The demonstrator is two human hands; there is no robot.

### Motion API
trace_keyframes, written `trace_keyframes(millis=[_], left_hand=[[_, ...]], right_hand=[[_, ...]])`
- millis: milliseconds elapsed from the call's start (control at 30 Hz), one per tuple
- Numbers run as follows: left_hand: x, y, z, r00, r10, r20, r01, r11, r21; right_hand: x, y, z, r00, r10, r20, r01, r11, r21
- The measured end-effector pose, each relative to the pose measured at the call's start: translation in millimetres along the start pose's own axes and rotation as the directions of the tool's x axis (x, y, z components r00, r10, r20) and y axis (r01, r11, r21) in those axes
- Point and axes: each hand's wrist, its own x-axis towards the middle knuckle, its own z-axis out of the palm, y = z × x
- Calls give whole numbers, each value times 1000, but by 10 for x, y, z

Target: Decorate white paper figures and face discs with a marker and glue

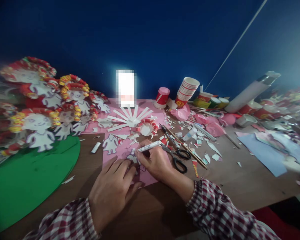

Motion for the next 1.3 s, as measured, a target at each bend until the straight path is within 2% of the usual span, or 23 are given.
trace_keyframes(millis=[567,833,1300], left_hand=[[-10,4,3,1000,0,-6,0,1000,5],[-3,7,0,1000,-1,-5,1,1000,7],[-11,7,10,1000,6,-20,-6,1000,19]], right_hand=[[9,15,19,1000,10,16,-10,1000,-17],[-1,4,0,1000,29,-8,-28,999,27],[-6,12,13,999,35,35,-34,998,-45]])
